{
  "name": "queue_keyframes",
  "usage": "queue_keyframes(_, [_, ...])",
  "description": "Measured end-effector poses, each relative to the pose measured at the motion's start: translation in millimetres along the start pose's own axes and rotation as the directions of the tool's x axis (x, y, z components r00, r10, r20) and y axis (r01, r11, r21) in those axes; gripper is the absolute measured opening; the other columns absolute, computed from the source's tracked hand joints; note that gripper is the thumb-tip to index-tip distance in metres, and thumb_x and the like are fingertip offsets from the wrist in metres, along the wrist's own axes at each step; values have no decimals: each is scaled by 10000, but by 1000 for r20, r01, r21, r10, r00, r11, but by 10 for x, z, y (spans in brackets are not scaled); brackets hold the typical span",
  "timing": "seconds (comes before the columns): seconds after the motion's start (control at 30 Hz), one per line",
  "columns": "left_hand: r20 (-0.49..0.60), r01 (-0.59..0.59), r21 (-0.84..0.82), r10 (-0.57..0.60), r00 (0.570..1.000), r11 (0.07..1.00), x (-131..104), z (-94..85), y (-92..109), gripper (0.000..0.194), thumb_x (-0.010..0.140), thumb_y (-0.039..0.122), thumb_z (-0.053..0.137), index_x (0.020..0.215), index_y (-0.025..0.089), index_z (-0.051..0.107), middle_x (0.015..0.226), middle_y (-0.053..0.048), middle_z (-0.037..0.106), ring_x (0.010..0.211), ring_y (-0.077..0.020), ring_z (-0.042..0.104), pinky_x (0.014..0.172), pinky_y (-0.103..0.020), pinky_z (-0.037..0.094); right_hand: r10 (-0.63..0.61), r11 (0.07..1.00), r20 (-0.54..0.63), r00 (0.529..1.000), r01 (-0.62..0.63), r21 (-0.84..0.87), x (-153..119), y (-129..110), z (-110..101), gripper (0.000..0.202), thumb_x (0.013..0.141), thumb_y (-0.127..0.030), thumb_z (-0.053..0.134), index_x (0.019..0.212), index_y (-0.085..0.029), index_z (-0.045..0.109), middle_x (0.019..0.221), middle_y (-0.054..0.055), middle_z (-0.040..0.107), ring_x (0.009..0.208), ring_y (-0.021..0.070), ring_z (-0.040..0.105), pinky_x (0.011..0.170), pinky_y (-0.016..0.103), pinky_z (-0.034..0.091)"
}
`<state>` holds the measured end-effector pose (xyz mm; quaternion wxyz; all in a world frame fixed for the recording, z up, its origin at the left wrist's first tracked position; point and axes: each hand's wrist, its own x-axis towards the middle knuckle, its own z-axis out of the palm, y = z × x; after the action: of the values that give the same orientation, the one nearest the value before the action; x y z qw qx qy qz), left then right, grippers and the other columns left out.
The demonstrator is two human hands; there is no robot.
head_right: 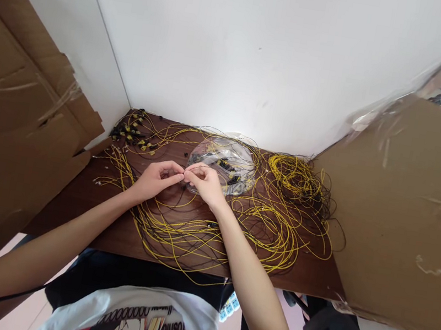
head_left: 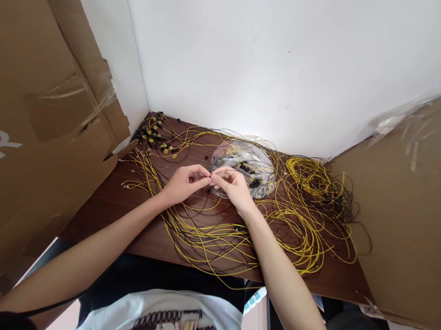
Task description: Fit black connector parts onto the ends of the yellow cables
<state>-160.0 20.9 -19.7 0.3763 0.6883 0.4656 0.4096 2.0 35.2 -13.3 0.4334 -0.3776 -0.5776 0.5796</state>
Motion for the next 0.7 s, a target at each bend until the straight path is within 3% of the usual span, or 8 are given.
queue_keyframes(0.27, [-20, 12, -3, -12, 1000, 1000, 2, 1, 16, 254, 761, 350, 584, 856, 125, 655, 680, -20, 629, 559, -100, 466, 550, -216, 361, 64, 992, -37, 997, -59, 110, 24, 59, -13, 404, 655, -521, 687, 788, -200, 480, 610, -32, 614, 604, 116, 606, 637, 258, 478])
queue_keyframes(0.43, [-12, 6, -6, -6, 1000, 1000, -2, 4, 6, 244, 762, 346, 586, 840, 125, 655, 657, -13, 611, 535, -91, 438, 528, -212, 344, 40, 998, -31, 999, -39, 58, 9, 11, -33, 367, 633, -456, 727, 819, -184, 567, 653, -16, 617, 630, 117, 597, 626, 253, 476])
queue_keyframes(0.7, [-15, 8, 11, -8, 1000, 1000, -3, 1, -4, 238, 763, 339, 587, 841, 125, 654, 624, -2, 582, 523, -88, 424, 511, -208, 333, -66, 996, -73, 995, 62, -61, -1, 0, -30, 254, 619, -400, 736, 668, -161, 664, 789, 27, 623, 672, 122, 554, 667, 266, 462])
